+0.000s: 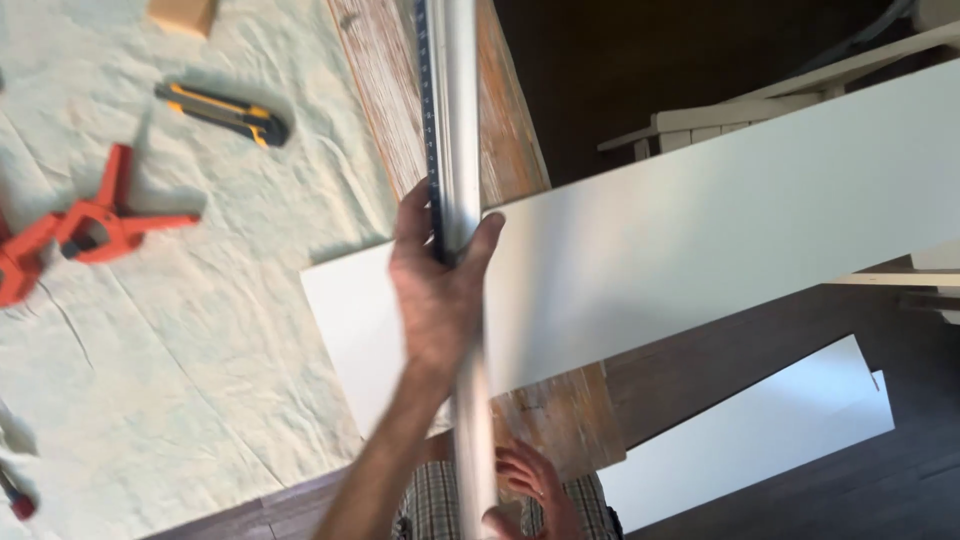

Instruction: Measuring and marking a white board using a long metal ruler and a pencil on a workbench.

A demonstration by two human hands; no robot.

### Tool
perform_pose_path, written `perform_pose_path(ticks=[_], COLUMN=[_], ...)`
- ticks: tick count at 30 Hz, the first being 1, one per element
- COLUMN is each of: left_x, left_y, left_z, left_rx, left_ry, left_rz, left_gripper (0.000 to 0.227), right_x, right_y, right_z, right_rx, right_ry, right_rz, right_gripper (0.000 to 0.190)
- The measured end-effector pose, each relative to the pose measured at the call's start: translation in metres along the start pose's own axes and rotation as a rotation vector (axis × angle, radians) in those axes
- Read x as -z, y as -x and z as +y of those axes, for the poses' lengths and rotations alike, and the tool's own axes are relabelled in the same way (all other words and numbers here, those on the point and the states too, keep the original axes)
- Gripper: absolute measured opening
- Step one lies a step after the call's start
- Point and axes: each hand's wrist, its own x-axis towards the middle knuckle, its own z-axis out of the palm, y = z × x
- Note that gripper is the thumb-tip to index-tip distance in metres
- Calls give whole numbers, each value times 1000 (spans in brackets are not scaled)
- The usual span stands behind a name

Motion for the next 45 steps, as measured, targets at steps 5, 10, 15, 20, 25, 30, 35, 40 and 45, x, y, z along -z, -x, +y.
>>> perform_pose_path(ticks=[5, 10, 15, 20, 25, 30, 35, 40, 45], left_x=[-53, -63, -60, -38, -27, -25, -25, -21, -18], left_y=[10, 10, 8, 43, 74, 78, 80, 77, 75], left_z=[-70, -113, -148, -144, -157, -165, -180, -178, -181], left_rx=[213, 261, -9, -404, -625, -701, -710, -767, -740], left_ry=[12, -155, -369, -582, -919, -977, -1080, -1110, -1157], left_rz=[187, -32, -106, -134, -475, -490, -507, -515, -538], left_gripper=[74, 75, 64, 45, 69, 83, 91, 93, 93], right_x=[33, 73, 76, 74, 75, 87, 96, 122, 144], right_y=[11, -8, -26, -40, -32, -21, -15, -9, -2], right_z=[30, 59, 40, 36, 7, 30, 43, 59, 60], right_rx=[-33, -86, 88, 168, 338, 297, 380, 519, 569], right_ry=[233, 257, 217, 201, 230, 551, 681, 855, 944], right_rz=[549, 511, 440, 411, 387, 367, 298, 159, 75], right_gripper=[61, 62, 67, 67, 83, 79, 72, 94, 93])
